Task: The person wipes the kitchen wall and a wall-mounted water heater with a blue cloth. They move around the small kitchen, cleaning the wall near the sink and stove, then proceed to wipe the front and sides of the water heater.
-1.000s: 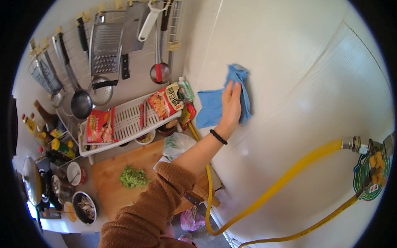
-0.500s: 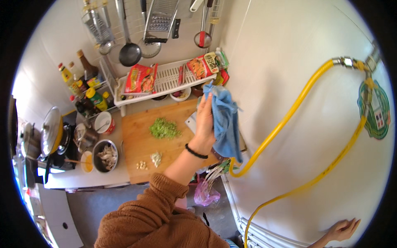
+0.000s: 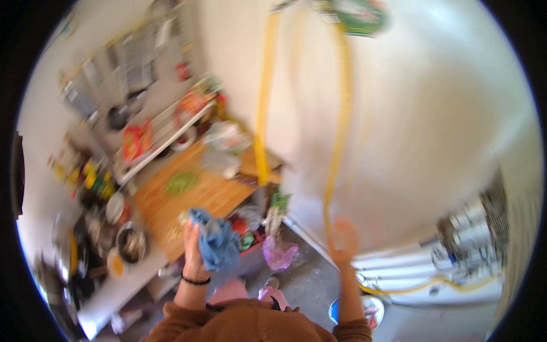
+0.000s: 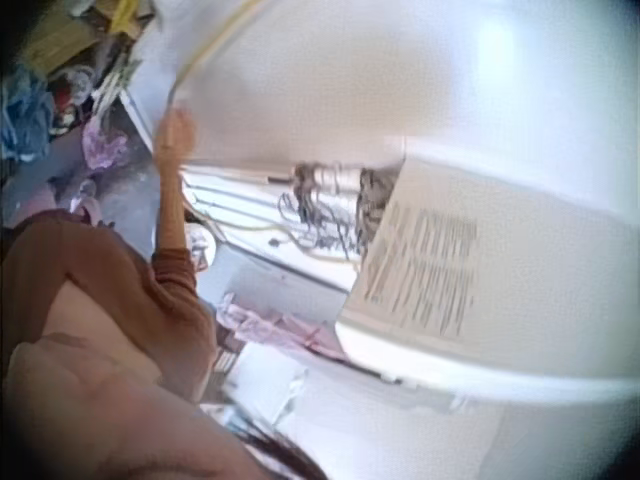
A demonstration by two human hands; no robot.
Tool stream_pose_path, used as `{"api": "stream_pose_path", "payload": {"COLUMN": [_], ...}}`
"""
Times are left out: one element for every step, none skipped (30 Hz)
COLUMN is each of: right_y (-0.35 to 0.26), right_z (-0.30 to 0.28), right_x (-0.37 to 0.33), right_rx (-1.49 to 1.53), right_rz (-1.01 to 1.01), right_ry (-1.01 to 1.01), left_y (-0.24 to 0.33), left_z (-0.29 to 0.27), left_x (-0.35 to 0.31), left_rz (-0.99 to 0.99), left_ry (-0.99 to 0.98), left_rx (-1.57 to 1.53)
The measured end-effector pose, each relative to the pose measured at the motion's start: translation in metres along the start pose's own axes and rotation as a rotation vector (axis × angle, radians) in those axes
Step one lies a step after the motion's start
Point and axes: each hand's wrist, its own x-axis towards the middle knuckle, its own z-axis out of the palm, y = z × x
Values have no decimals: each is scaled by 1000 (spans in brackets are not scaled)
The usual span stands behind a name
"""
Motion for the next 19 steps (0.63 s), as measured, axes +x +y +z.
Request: {"api": "stream_pose_path", "payload": {"right_y": [-32,-56,-77,-93,-105,-111,-116,-126,-138,-151,-165,-180,-194,-204,-211,-221,-237,-261,-274], "right_z": [11,16,16,9,1,-2,-3,-9,-16,-21,-23,-22,-22,-16,-4,2,-3,-17,-18], "right_x": [-19,-38,-52,-65,-82,-104,-123,-138,-154,-170,-185,-198,-210,-231,-259,-279,-283,-270,-278], "right_rx": [158,199,230,192,215,294,379,394,412,438,472,516,562,664,770,889,972,1056,1050], "right_rz": [121,212,312,386,483,583,676,752,829,902,973,1035,1092,1172,1244,1311,1266,1216,1217], "right_ry": [-81,-119,-195,-242,-241,-197,-155,-82,-7,63,117,167,211,226,241,251,207,158,203], "left_y": [-2,-13,-26,-38,-46,-46,-45,-53,-54,-52,-49,-45,-43,-43,-43,-37,-42,-51,-58], "left_z": [0,-15,-30,-31,-29,-17,-7,0,11,19,24,25,22,19,18,23,17,8,-1], "left_x": [-5,-6,-6,-6,-3,-9,-22,-37,-48,-59,-70,-81,-91,-101,-113,-128,-134,-140,-146], "left_rz": [-45,-100,-151,-190,-227,-257,-284,-382,-468,-552,-635,-708,-734,-758,-780,-749,-836,-922,-1006], "left_ry": [-36,-108,-176,-334,-487,-529,-564,-570,-681,-783,-877,-940,-977,-1017,-1055,-1096,-1087,-1071,-1051], "left_rx": [-23,-18,-5,7,17,80,142,2,2,2,6,-8,5,8,9,3,-24,-44,-62]}}
